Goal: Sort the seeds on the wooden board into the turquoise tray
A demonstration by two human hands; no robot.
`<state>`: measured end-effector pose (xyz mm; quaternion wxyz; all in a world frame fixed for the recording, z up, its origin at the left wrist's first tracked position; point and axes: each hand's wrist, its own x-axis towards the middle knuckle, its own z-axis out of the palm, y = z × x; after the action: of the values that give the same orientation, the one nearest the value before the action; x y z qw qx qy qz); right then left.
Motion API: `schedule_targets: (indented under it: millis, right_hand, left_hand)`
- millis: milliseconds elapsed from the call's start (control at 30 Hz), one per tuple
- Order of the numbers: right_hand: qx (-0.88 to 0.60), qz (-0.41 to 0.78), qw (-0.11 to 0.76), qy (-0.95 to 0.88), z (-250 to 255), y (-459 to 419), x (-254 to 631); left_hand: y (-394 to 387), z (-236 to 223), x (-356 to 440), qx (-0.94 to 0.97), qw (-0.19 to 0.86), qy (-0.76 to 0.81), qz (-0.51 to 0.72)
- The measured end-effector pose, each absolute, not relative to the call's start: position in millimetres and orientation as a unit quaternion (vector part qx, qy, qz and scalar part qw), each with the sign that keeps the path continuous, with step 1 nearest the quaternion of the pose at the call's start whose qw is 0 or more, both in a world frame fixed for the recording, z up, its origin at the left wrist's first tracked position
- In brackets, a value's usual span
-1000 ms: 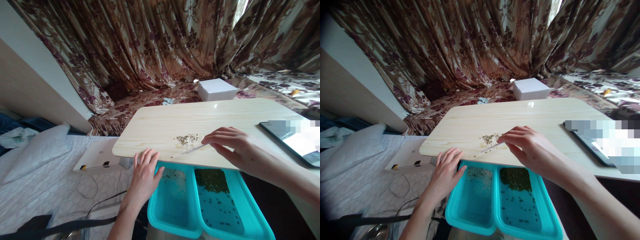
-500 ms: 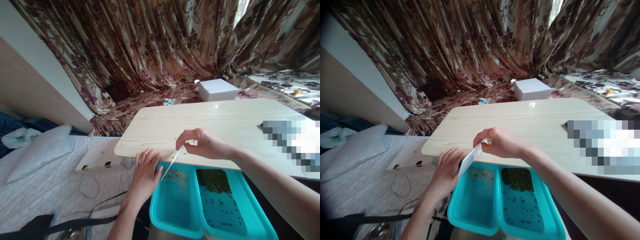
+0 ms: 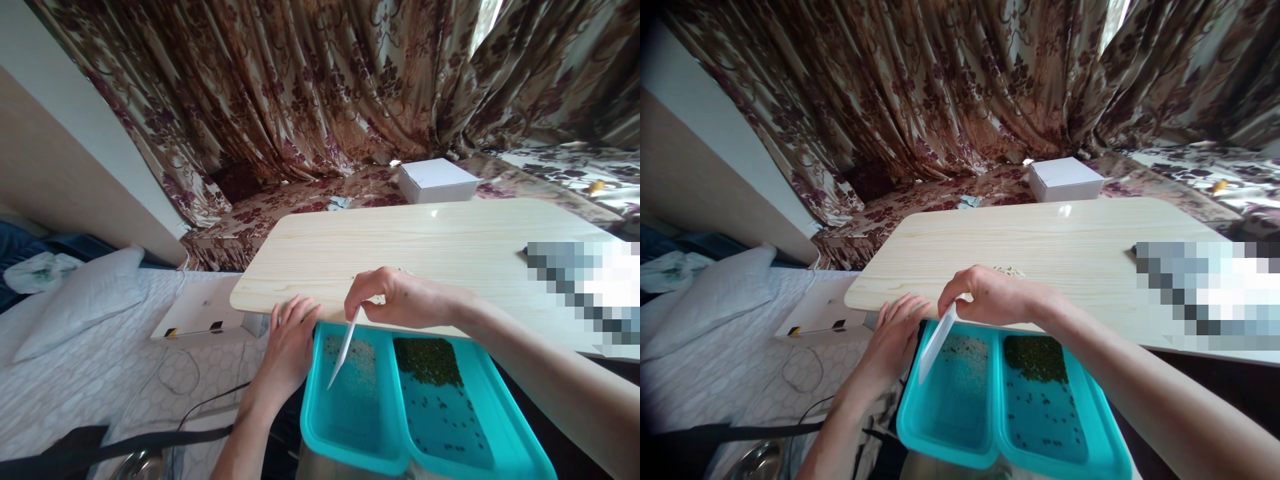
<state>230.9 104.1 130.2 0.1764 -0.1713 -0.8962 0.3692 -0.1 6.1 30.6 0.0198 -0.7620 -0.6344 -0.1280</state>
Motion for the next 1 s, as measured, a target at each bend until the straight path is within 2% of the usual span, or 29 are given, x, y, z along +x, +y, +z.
schedule_targets:
  millis: [1000]
  right_hand:
    - [-0.277,0.357,0.103,-0.886,148,105,290]
  left_hand:
    - [5,29,0,-0.774,0.040,-0.607,-0.173]
